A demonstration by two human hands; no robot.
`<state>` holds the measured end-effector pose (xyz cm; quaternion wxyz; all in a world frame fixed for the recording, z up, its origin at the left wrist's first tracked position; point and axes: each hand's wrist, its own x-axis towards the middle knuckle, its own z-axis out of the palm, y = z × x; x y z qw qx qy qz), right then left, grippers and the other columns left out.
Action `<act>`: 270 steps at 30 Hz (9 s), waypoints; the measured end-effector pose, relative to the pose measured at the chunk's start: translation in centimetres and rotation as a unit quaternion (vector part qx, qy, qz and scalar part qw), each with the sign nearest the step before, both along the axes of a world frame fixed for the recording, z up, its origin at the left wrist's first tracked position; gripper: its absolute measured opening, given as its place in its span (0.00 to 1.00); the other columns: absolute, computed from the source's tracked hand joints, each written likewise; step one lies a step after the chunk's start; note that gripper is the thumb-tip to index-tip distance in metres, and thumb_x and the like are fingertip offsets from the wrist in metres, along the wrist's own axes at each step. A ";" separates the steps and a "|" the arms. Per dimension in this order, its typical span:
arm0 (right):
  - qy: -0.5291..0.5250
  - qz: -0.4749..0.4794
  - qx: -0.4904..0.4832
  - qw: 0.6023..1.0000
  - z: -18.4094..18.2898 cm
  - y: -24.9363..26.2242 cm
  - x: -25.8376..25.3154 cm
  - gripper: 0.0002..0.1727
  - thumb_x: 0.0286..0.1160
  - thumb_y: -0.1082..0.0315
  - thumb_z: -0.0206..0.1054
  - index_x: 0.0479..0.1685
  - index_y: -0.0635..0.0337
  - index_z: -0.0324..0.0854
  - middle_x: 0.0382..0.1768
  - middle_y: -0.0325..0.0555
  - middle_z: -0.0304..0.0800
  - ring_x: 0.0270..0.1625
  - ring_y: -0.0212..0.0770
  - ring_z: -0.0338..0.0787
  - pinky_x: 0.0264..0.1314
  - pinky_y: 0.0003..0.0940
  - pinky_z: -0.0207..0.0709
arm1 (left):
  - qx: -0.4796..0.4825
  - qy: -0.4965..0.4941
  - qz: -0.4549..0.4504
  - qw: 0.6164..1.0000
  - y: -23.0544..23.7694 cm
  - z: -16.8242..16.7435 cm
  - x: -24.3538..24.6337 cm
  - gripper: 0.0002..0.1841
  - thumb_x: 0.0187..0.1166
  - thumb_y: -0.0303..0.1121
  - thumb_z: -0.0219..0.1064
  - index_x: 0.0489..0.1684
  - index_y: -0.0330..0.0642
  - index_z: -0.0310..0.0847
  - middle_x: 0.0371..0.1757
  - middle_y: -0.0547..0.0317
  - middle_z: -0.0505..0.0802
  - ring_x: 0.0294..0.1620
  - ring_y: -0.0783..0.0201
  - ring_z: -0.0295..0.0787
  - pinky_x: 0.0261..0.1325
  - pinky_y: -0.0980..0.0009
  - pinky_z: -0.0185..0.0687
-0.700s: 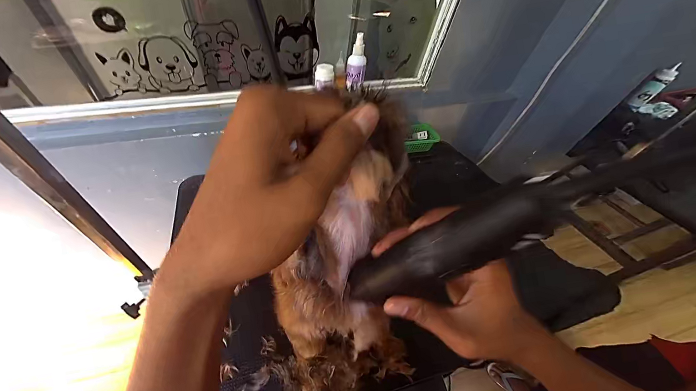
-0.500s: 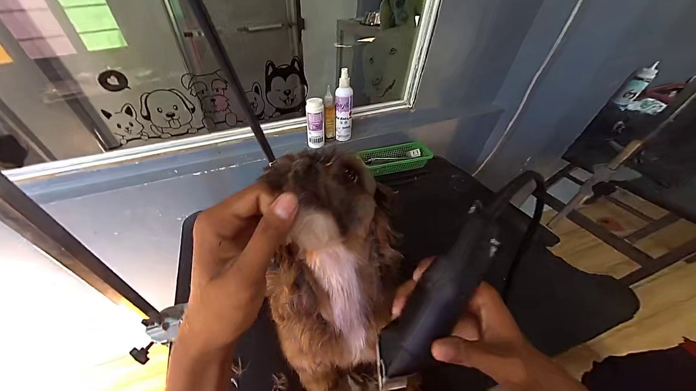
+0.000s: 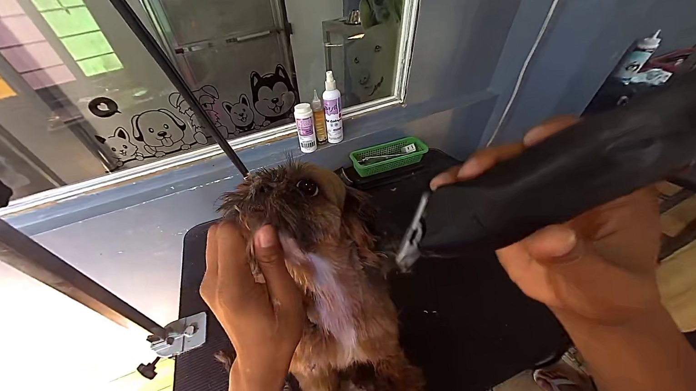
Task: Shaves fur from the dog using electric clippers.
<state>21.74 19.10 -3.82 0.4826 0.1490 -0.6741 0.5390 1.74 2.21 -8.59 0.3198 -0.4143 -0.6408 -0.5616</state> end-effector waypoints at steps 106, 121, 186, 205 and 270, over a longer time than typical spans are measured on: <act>0.016 0.140 -0.395 0.908 -17.8 1.8 9.9 0.25 0.75 0.57 0.74 0.72 0.46 0.81 0.69 0.50 0.87 0.70 0.50 0.88 0.73 0.47 0.83 | -0.006 -0.235 -0.152 0.960 -4.5 -3.1 5.2 0.13 0.86 0.29 0.54 0.39 0.38 0.86 0.35 0.65 0.93 0.38 0.73 0.91 0.49 0.73 0.90; 0.045 0.092 -0.094 0.990 -1.1 1.2 -8.4 0.31 0.69 0.78 0.76 0.70 0.71 0.64 0.60 0.59 0.87 0.63 0.52 0.91 0.68 0.48 0.88 | 0.124 -0.325 -0.215 0.912 -4.6 -2.4 1.5 0.15 0.87 0.28 0.48 0.42 0.41 0.84 0.37 0.56 0.95 0.36 0.64 0.95 0.42 0.65 0.95; -0.122 0.054 0.440 0.888 9.4 4.5 -8.5 0.39 0.61 0.63 0.84 0.71 0.72 0.69 0.58 0.46 0.87 0.66 0.33 0.88 0.69 0.28 0.88 | -0.101 -0.103 0.064 0.987 2.0 4.7 -0.9 0.15 0.93 0.36 0.52 0.31 0.48 0.78 0.19 0.67 0.79 0.17 0.74 0.74 0.20 0.73 0.67; -0.206 0.119 0.394 0.888 9.0 8.0 -9.0 0.30 0.61 0.67 0.83 0.62 0.66 0.73 0.58 0.50 0.88 0.63 0.44 0.90 0.66 0.40 0.91 | -0.102 -0.105 0.040 0.988 0.9 3.9 -0.8 0.15 0.93 0.39 0.50 0.31 0.50 0.75 0.15 0.67 0.76 0.10 0.71 0.69 0.12 0.73 0.59; 0.021 0.185 -0.572 0.799 -10.9 5.2 6.9 0.33 0.80 0.35 0.59 0.55 0.59 0.84 0.44 0.51 0.89 0.31 0.33 0.91 0.23 0.20 0.82 | -0.065 0.000 0.067 0.996 10.5 -4.1 16.7 0.18 0.79 0.36 0.62 0.14 0.44 0.85 0.09 0.66 0.77 0.12 0.67 0.76 0.17 0.68 0.69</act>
